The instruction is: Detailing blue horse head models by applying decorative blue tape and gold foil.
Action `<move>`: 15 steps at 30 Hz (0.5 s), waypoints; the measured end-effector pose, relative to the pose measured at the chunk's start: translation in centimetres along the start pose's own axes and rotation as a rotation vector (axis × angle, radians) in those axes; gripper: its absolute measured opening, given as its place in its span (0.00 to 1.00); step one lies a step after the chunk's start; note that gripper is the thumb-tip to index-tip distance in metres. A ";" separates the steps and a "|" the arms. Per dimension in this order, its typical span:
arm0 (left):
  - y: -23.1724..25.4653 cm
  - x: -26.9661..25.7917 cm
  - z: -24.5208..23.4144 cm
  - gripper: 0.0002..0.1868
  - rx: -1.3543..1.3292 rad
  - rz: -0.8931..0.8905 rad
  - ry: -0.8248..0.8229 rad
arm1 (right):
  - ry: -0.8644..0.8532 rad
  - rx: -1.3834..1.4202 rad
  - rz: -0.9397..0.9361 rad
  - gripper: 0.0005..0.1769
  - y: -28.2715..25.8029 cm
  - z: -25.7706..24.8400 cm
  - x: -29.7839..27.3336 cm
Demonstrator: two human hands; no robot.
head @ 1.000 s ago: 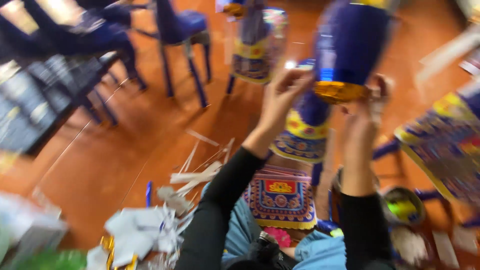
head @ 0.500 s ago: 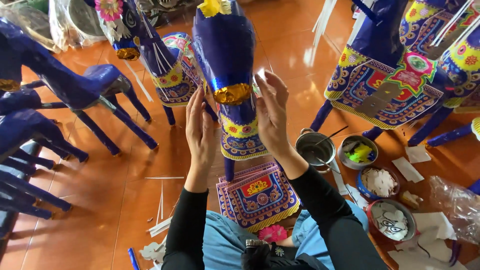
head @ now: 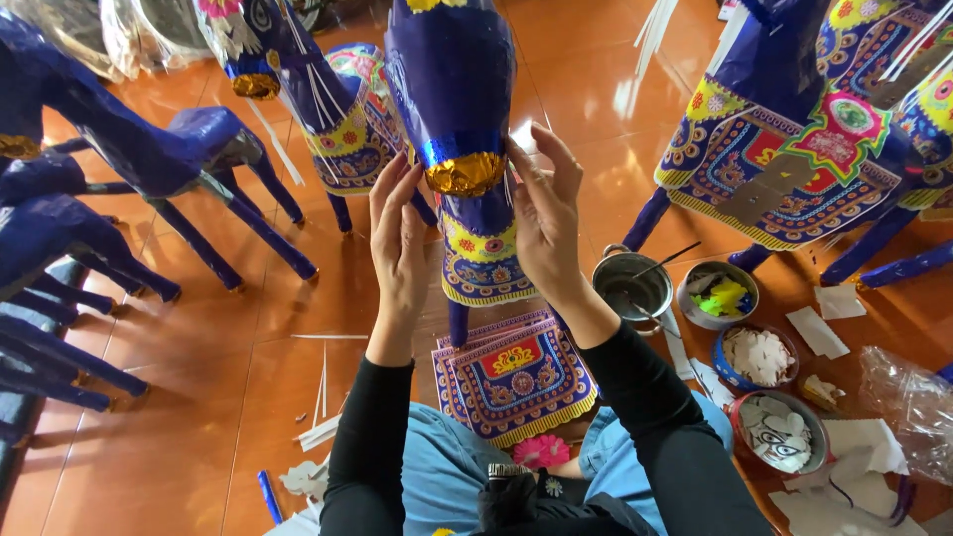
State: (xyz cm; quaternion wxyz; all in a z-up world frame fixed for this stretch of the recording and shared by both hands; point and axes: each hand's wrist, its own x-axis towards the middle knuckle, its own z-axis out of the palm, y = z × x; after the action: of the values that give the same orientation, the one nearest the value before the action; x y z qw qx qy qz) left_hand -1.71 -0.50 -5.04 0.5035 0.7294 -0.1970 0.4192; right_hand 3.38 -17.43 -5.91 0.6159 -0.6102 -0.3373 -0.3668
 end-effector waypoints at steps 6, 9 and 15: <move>-0.5 -1.0 -1.7 0.21 0.009 -0.064 0.071 | 0.082 -0.039 0.113 0.16 1.0 -1.7 -0.8; -1.5 -2.9 -3.6 0.18 0.044 -0.165 0.158 | 0.072 -0.072 0.185 0.16 2.0 -2.5 -2.2; -3.2 -6.9 -6.5 0.15 0.073 -0.368 0.195 | 0.051 -0.073 0.125 0.13 0.6 -1.8 -2.5</move>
State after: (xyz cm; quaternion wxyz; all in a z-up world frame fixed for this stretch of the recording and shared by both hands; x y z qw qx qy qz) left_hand -6.07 5.74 -11.56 0.5613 0.7269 0.0045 0.3957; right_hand 2.60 -19.15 -8.43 0.6235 -0.6424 -0.2692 -0.3551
